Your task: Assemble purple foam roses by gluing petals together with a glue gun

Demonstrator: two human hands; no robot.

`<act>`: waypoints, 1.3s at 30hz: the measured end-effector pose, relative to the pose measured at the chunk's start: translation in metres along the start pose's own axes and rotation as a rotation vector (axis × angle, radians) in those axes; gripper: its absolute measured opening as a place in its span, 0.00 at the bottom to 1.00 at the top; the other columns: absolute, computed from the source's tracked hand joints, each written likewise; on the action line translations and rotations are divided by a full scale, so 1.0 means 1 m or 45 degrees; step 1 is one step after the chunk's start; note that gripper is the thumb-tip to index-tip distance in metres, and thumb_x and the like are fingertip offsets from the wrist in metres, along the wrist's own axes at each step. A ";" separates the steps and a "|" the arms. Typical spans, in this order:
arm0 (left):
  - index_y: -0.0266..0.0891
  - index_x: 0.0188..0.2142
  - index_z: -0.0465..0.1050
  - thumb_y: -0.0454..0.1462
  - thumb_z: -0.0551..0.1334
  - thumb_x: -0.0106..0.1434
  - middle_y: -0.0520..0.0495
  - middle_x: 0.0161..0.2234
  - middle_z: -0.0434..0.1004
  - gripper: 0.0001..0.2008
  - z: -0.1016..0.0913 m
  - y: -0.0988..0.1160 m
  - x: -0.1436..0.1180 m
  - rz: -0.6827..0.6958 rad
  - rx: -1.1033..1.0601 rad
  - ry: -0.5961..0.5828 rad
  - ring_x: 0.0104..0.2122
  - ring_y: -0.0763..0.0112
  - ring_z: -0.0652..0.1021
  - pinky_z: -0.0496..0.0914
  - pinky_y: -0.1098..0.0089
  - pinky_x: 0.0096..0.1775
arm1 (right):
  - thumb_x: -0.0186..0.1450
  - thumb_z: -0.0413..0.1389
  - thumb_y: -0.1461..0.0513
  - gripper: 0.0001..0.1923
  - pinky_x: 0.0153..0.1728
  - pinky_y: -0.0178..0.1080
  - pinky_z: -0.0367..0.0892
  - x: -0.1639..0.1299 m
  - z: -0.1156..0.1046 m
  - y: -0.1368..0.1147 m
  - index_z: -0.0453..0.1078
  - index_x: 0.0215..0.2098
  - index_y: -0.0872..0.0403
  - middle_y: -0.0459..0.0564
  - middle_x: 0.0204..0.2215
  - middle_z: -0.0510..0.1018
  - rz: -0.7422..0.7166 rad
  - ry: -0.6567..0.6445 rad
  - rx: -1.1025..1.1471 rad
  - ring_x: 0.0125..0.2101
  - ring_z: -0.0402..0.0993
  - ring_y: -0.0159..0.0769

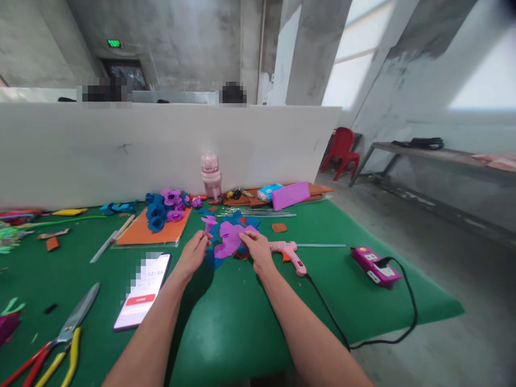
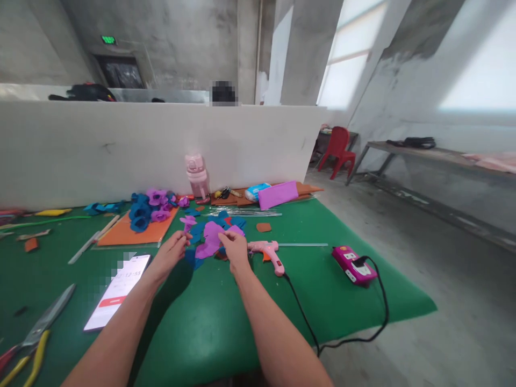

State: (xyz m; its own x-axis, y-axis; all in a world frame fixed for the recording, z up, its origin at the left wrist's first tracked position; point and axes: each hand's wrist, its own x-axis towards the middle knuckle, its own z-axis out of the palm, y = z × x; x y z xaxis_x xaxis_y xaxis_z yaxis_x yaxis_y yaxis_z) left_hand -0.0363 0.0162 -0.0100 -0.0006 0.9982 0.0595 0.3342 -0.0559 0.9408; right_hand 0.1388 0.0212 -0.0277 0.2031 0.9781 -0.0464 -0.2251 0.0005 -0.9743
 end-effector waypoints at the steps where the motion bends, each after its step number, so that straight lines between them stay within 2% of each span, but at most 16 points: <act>1: 0.39 0.34 0.67 0.47 0.53 0.57 0.53 0.25 0.67 0.14 0.001 0.000 0.000 0.019 -0.016 -0.015 0.21 0.76 0.64 0.59 0.74 0.23 | 0.46 0.58 0.54 0.12 0.20 0.31 0.56 0.001 -0.001 -0.001 0.65 0.17 0.55 0.40 0.13 0.63 -0.018 0.018 0.009 0.18 0.59 0.27; 5: 0.41 0.38 0.63 0.45 0.53 0.59 0.55 0.23 0.67 0.12 0.005 0.003 -0.002 0.049 -0.110 -0.044 0.18 0.77 0.60 0.56 0.75 0.22 | 0.47 0.57 0.53 0.14 0.19 0.31 0.54 0.005 -0.002 0.002 0.63 0.16 0.55 0.39 0.12 0.60 -0.041 0.078 0.054 0.17 0.56 0.26; 8: 0.42 0.34 0.58 0.45 0.54 0.59 0.55 0.24 0.71 0.10 0.008 0.005 -0.004 0.032 -0.232 -0.055 0.18 0.77 0.62 0.57 0.76 0.23 | 0.48 0.56 0.54 0.13 0.19 0.31 0.53 0.006 -0.002 0.005 0.64 0.17 0.55 0.39 0.13 0.61 -0.051 0.091 0.060 0.17 0.55 0.26; 11: 0.41 0.32 0.59 0.46 0.57 0.57 0.52 0.27 0.74 0.11 0.012 0.005 -0.003 0.050 -0.286 -0.052 0.26 0.74 0.70 0.63 0.73 0.31 | 0.49 0.55 0.54 0.13 0.19 0.31 0.53 0.004 -0.001 0.003 0.63 0.17 0.55 0.40 0.13 0.60 -0.050 0.084 0.060 0.17 0.55 0.26; 14: 0.40 0.29 0.63 0.45 0.60 0.55 0.51 0.30 0.73 0.11 0.015 0.002 -0.002 0.113 -0.192 0.019 0.33 0.71 0.72 0.64 0.72 0.37 | 0.50 0.55 0.55 0.12 0.20 0.31 0.55 0.001 0.001 -0.002 0.63 0.19 0.55 0.40 0.14 0.62 -0.060 0.084 0.093 0.18 0.57 0.27; 17: 0.40 0.27 0.66 0.43 0.62 0.54 0.54 0.26 0.68 0.10 0.018 0.000 -0.002 0.152 -0.131 0.062 0.28 0.74 0.69 0.62 0.74 0.33 | 0.51 0.55 0.55 0.10 0.20 0.31 0.57 -0.001 0.002 -0.006 0.64 0.23 0.54 0.40 0.16 0.65 -0.068 0.086 0.152 0.18 0.58 0.27; 20: 0.40 0.28 0.68 0.42 0.63 0.54 0.55 0.22 0.66 0.09 0.022 -0.001 -0.004 0.148 -0.226 0.028 0.24 0.76 0.66 0.61 0.74 0.30 | 0.52 0.53 0.56 0.10 0.22 0.31 0.58 -0.001 0.003 -0.006 0.64 0.24 0.55 0.42 0.18 0.67 -0.146 0.099 0.125 0.19 0.60 0.27; 26: 0.38 0.27 0.71 0.40 0.65 0.52 0.53 0.22 0.71 0.08 0.030 -0.005 -0.007 0.127 -0.431 -0.050 0.26 0.73 0.71 0.65 0.72 0.34 | 0.56 0.52 0.56 0.09 0.24 0.30 0.60 -0.001 0.001 -0.007 0.65 0.26 0.55 0.44 0.21 0.70 -0.330 0.170 -0.072 0.22 0.64 0.28; 31: 0.35 0.28 0.73 0.38 0.67 0.49 0.51 0.23 0.74 0.09 0.037 -0.007 -0.009 0.067 -0.559 -0.094 0.24 0.74 0.72 0.66 0.72 0.33 | 0.56 0.52 0.57 0.09 0.23 0.31 0.60 -0.006 0.004 -0.010 0.65 0.26 0.55 0.43 0.20 0.70 -0.305 0.149 -0.017 0.21 0.64 0.28; 39: 0.35 0.26 0.73 0.37 0.69 0.47 0.51 0.23 0.75 0.08 0.042 0.003 -0.013 -0.047 -0.627 -0.178 0.23 0.75 0.73 0.68 0.73 0.30 | 0.55 0.53 0.56 0.09 0.25 0.32 0.63 -0.008 0.005 -0.010 0.69 0.25 0.54 0.44 0.20 0.74 -0.324 0.152 -0.169 0.22 0.68 0.30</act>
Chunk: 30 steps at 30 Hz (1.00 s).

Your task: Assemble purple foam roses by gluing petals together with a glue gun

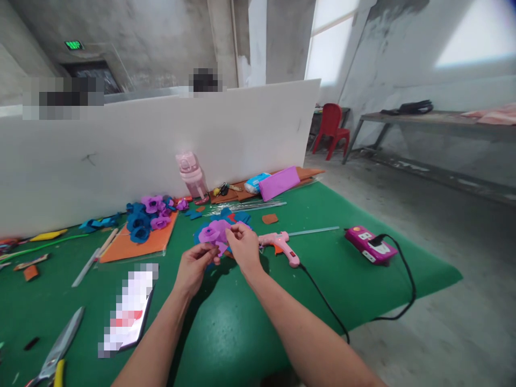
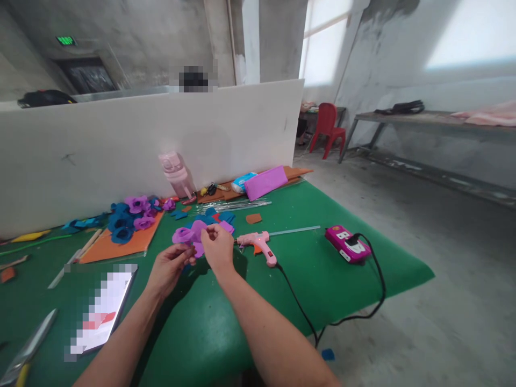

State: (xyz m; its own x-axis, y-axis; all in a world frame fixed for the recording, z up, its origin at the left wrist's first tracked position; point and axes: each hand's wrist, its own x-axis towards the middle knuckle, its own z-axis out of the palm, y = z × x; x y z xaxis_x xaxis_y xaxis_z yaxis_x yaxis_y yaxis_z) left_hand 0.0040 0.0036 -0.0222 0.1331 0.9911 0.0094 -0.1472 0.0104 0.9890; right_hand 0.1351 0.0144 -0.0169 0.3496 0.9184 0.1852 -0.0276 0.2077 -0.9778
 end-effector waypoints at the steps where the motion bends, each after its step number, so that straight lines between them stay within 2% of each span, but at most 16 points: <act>1: 0.35 0.26 0.73 0.38 0.69 0.47 0.51 0.23 0.75 0.08 0.000 0.000 0.000 -0.001 0.009 -0.004 0.23 0.75 0.73 0.68 0.73 0.30 | 0.55 0.53 0.56 0.09 0.25 0.32 0.63 0.000 0.000 0.001 0.69 0.25 0.54 0.44 0.20 0.75 0.016 -0.012 0.005 0.23 0.68 0.31; 8: 0.35 0.27 0.74 0.39 0.68 0.48 0.50 0.23 0.75 0.10 0.001 0.000 0.000 0.042 0.138 0.015 0.22 0.74 0.73 0.69 0.71 0.30 | 0.54 0.53 0.55 0.11 0.20 0.31 0.62 0.000 0.001 0.003 0.69 0.27 0.55 0.44 0.20 0.75 0.208 -0.085 0.190 0.20 0.69 0.31; 13: 0.35 0.28 0.75 0.39 0.67 0.49 0.50 0.21 0.74 0.10 0.001 -0.001 0.000 0.101 0.220 0.039 0.22 0.73 0.73 0.68 0.69 0.31 | 0.54 0.53 0.55 0.10 0.21 0.31 0.63 0.000 0.001 0.003 0.68 0.25 0.55 0.45 0.21 0.76 0.154 -0.090 0.154 0.22 0.70 0.31; 21: 0.35 0.28 0.74 0.40 0.66 0.49 0.49 0.21 0.75 0.10 -0.001 -0.003 0.001 0.154 0.252 0.062 0.23 0.72 0.73 0.68 0.68 0.33 | 0.55 0.53 0.54 0.11 0.20 0.30 0.61 -0.001 0.001 0.005 0.67 0.26 0.54 0.43 0.19 0.73 0.171 -0.113 0.153 0.21 0.68 0.30; 26: 0.35 0.28 0.74 0.41 0.67 0.49 0.50 0.21 0.74 0.11 0.000 -0.003 0.002 0.140 0.261 0.063 0.22 0.71 0.73 0.68 0.69 0.32 | 0.55 0.53 0.54 0.10 0.15 0.30 0.56 -0.002 0.001 0.000 0.65 0.25 0.53 0.41 0.17 0.70 0.243 -0.123 0.215 0.15 0.62 0.27; 30: 0.35 0.28 0.74 0.41 0.67 0.48 0.50 0.20 0.74 0.11 0.002 -0.001 0.001 0.115 0.251 0.073 0.22 0.72 0.73 0.69 0.69 0.31 | 0.54 0.53 0.54 0.10 0.15 0.30 0.55 -0.002 0.000 -0.002 0.64 0.24 0.53 0.40 0.16 0.68 0.250 -0.111 0.236 0.15 0.60 0.27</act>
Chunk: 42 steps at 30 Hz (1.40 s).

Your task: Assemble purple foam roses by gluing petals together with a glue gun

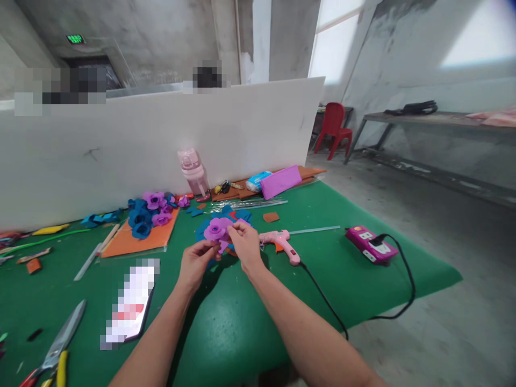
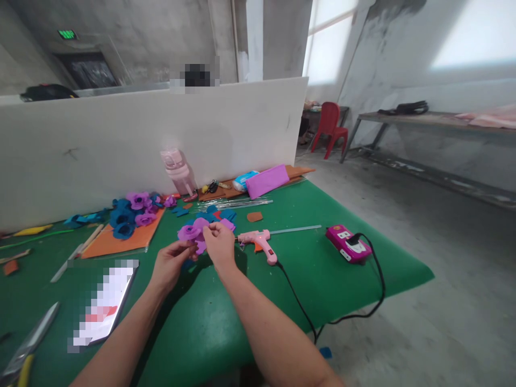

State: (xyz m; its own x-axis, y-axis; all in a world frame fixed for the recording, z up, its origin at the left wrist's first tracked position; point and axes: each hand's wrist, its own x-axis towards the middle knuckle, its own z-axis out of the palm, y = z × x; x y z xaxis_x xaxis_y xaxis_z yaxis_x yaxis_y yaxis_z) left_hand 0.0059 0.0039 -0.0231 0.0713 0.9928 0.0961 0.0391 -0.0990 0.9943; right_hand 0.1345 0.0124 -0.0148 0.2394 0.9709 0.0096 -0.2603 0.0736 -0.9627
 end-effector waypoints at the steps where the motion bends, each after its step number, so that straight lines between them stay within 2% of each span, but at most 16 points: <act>1: 0.35 0.28 0.74 0.41 0.67 0.47 0.50 0.20 0.74 0.11 0.000 0.000 0.000 -0.007 -0.005 0.002 0.22 0.72 0.73 0.69 0.69 0.31 | 0.54 0.53 0.54 0.10 0.15 0.30 0.56 0.000 0.000 0.000 0.64 0.24 0.53 0.40 0.15 0.68 0.001 0.002 0.006 0.15 0.60 0.27; 8: 0.35 0.28 0.74 0.41 0.68 0.47 0.50 0.20 0.75 0.11 0.001 0.000 0.000 -0.037 0.011 0.006 0.21 0.72 0.73 0.69 0.70 0.30 | 0.53 0.54 0.55 0.10 0.20 0.31 0.61 0.002 0.000 0.002 0.65 0.23 0.53 0.40 0.14 0.67 -0.015 0.006 0.023 0.16 0.62 0.27; 16: 0.35 0.28 0.75 0.41 0.68 0.47 0.49 0.21 0.75 0.12 0.001 0.001 0.000 -0.023 0.035 0.002 0.21 0.72 0.74 0.69 0.69 0.30 | 0.54 0.53 0.54 0.11 0.18 0.30 0.59 0.003 0.001 0.007 0.65 0.24 0.54 0.41 0.15 0.69 -0.009 0.002 -0.013 0.16 0.62 0.27; 21: 0.35 0.28 0.75 0.40 0.68 0.47 0.50 0.20 0.75 0.11 0.002 0.001 -0.001 -0.023 0.030 0.008 0.21 0.72 0.73 0.68 0.70 0.31 | 0.54 0.53 0.54 0.11 0.19 0.31 0.60 0.002 0.001 0.007 0.66 0.25 0.53 0.41 0.15 0.69 -0.018 0.003 -0.030 0.17 0.64 0.29; 26: 0.35 0.28 0.76 0.41 0.66 0.50 0.49 0.20 0.75 0.10 0.000 0.001 -0.001 0.059 0.107 0.019 0.23 0.71 0.73 0.68 0.70 0.32 | 0.54 0.53 0.54 0.10 0.22 0.31 0.61 -0.001 0.002 0.001 0.64 0.24 0.54 0.40 0.16 0.68 -0.009 -0.064 0.077 0.19 0.65 0.29; 30: 0.36 0.26 0.76 0.41 0.65 0.50 0.49 0.21 0.74 0.09 -0.002 0.000 -0.001 0.130 0.171 0.062 0.25 0.70 0.73 0.68 0.70 0.32 | 0.55 0.53 0.54 0.11 0.25 0.31 0.62 -0.006 0.003 -0.007 0.64 0.22 0.54 0.41 0.17 0.66 -0.074 -0.147 0.158 0.21 0.64 0.28; 38: 0.37 0.23 0.76 0.42 0.64 0.51 0.50 0.25 0.74 0.09 -0.005 -0.003 -0.001 0.218 0.201 0.082 0.27 0.71 0.72 0.67 0.72 0.32 | 0.56 0.53 0.54 0.12 0.25 0.32 0.62 -0.011 0.004 -0.012 0.63 0.21 0.53 0.43 0.18 0.65 -0.100 -0.207 0.112 0.22 0.62 0.30; 42: 0.38 0.24 0.76 0.42 0.64 0.52 0.50 0.24 0.74 0.09 -0.005 -0.002 -0.002 0.244 0.227 0.069 0.26 0.72 0.72 0.67 0.73 0.32 | 0.58 0.52 0.55 0.13 0.26 0.33 0.61 -0.009 0.003 -0.007 0.63 0.19 0.54 0.42 0.17 0.64 -0.189 -0.223 0.065 0.22 0.60 0.30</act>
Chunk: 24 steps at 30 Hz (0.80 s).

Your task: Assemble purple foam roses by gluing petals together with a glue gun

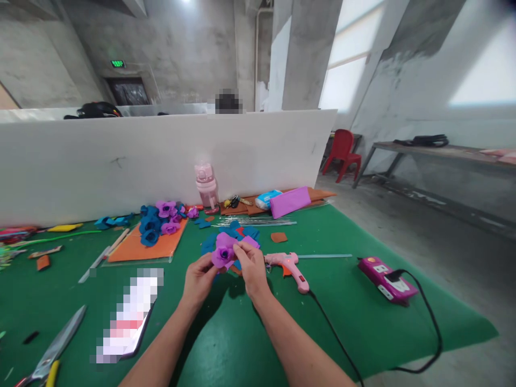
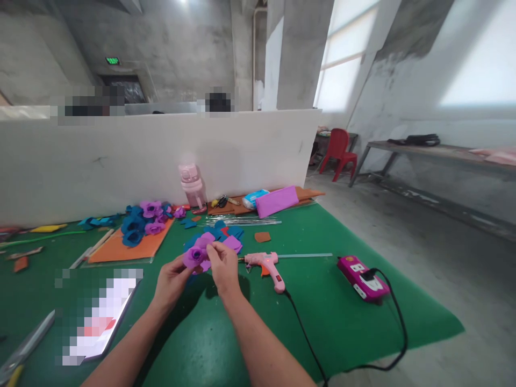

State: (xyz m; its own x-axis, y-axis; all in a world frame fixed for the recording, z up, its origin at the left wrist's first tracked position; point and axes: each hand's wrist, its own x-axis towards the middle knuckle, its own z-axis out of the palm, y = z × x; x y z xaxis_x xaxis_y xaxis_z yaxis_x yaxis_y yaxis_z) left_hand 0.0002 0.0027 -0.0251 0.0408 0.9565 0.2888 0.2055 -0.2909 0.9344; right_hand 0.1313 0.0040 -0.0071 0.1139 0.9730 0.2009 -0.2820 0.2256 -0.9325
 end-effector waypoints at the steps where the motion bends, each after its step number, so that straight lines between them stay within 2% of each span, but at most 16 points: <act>1: 0.38 0.24 0.76 0.42 0.64 0.52 0.50 0.23 0.74 0.09 0.000 0.001 0.000 0.002 0.008 -0.005 0.26 0.72 0.72 0.67 0.73 0.32 | 0.58 0.52 0.55 0.13 0.25 0.33 0.61 0.000 0.000 0.001 0.63 0.19 0.54 0.43 0.17 0.64 -0.012 -0.003 -0.012 0.22 0.60 0.30; 6: 0.38 0.25 0.77 0.41 0.63 0.53 0.50 0.22 0.75 0.09 0.000 0.001 0.000 -0.007 0.044 -0.012 0.25 0.71 0.73 0.67 0.73 0.31 | 0.59 0.51 0.54 0.14 0.22 0.32 0.60 0.000 -0.003 0.005 0.65 0.22 0.54 0.44 0.19 0.66 0.053 0.000 -0.060 0.23 0.61 0.30; 14: 0.38 0.24 0.76 0.41 0.63 0.53 0.50 0.22 0.75 0.08 0.000 0.000 0.000 -0.043 0.034 0.005 0.25 0.70 0.74 0.67 0.72 0.31 | 0.59 0.52 0.53 0.14 0.22 0.32 0.62 0.001 -0.004 0.013 0.70 0.25 0.54 0.44 0.20 0.70 0.082 0.013 -0.061 0.23 0.65 0.31; 19: 0.38 0.24 0.76 0.41 0.63 0.53 0.49 0.22 0.75 0.09 0.000 0.000 0.000 -0.062 0.014 0.003 0.25 0.70 0.74 0.67 0.71 0.31 | 0.59 0.52 0.53 0.14 0.22 0.32 0.61 0.002 -0.004 0.014 0.69 0.24 0.55 0.44 0.19 0.69 0.079 0.021 -0.045 0.23 0.64 0.31; 24: 0.39 0.30 0.78 0.40 0.65 0.52 0.49 0.23 0.76 0.08 0.001 -0.005 -0.001 -0.094 -0.044 -0.004 0.25 0.69 0.75 0.68 0.70 0.33 | 0.59 0.52 0.53 0.14 0.22 0.31 0.60 0.001 -0.003 0.010 0.66 0.22 0.55 0.43 0.19 0.68 0.023 0.074 -0.014 0.23 0.62 0.29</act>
State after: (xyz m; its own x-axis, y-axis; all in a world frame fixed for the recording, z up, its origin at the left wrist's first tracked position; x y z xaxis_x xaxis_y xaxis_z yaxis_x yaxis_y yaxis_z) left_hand 0.0001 0.0037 -0.0300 0.0302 0.9754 0.2185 0.1745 -0.2204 0.9597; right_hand 0.1315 0.0069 -0.0167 0.1640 0.9723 0.1665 -0.2743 0.2071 -0.9391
